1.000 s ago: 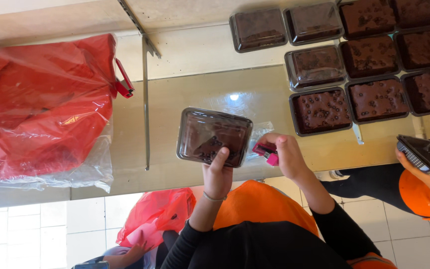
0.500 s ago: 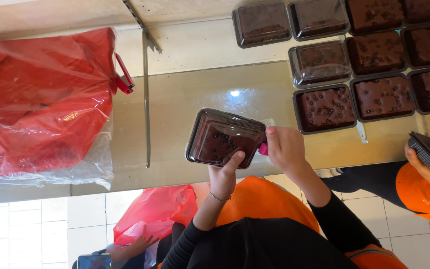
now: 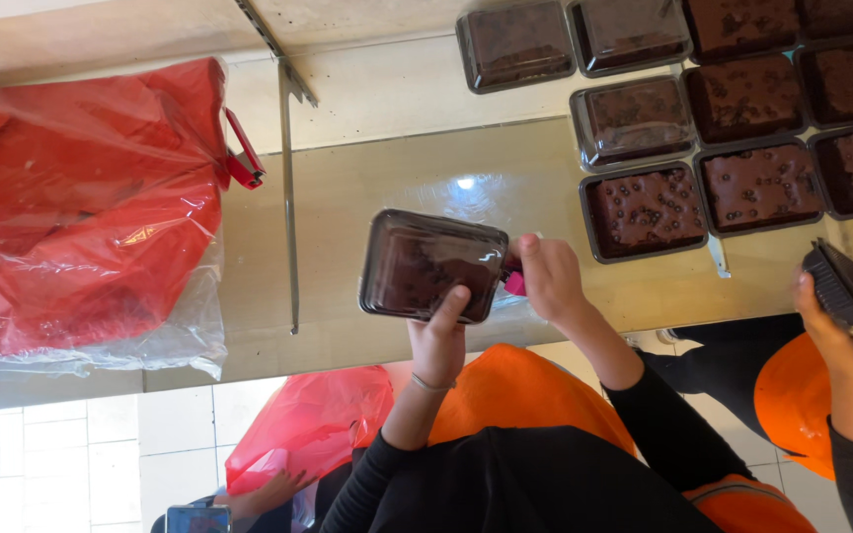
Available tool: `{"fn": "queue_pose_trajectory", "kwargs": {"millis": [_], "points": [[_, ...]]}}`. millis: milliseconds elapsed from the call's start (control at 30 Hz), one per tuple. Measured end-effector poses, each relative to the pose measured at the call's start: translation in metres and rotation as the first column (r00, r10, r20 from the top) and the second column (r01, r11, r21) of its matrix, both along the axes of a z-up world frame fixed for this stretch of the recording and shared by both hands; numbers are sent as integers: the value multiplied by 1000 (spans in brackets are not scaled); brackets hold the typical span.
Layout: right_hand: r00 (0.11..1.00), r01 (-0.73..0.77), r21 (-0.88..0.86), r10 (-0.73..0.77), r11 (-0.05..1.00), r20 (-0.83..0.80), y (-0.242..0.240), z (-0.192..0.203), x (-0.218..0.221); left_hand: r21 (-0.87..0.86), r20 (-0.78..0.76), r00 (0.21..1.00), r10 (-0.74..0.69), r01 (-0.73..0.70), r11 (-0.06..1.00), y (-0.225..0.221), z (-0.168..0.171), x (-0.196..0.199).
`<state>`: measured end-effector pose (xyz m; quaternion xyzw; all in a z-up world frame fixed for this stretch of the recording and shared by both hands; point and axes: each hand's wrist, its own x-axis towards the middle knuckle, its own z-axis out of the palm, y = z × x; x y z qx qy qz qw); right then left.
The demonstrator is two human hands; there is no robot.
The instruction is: The person staples plastic lids onto containers of brownies and organizes them on a bakery counter.
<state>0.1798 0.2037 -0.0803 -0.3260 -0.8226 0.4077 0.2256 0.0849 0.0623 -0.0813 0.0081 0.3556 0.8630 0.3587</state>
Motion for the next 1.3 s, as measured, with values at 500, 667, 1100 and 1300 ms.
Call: {"fn": "queue_pose_trajectory", "kwargs": {"millis": [500, 667, 1100, 1300], "points": [[957, -291, 407, 271, 866, 107, 10, 52, 21, -387, -547, 625, -557, 402, 830, -27, 67, -61], [968, -251, 519, 199, 817, 154, 8, 42, 28, -495, -562, 585, -585, 329, 804, -25, 96, -55], [958, -201, 446, 79, 872, 277, -1, 12, 26, -581, -433, 557, -709, 429, 692, -31, 77, -61], [950, -292, 174, 264, 941, 166, 27, 39, 17, -684, -385, 451, -805, 446, 578, -42, 57, -76]]}}
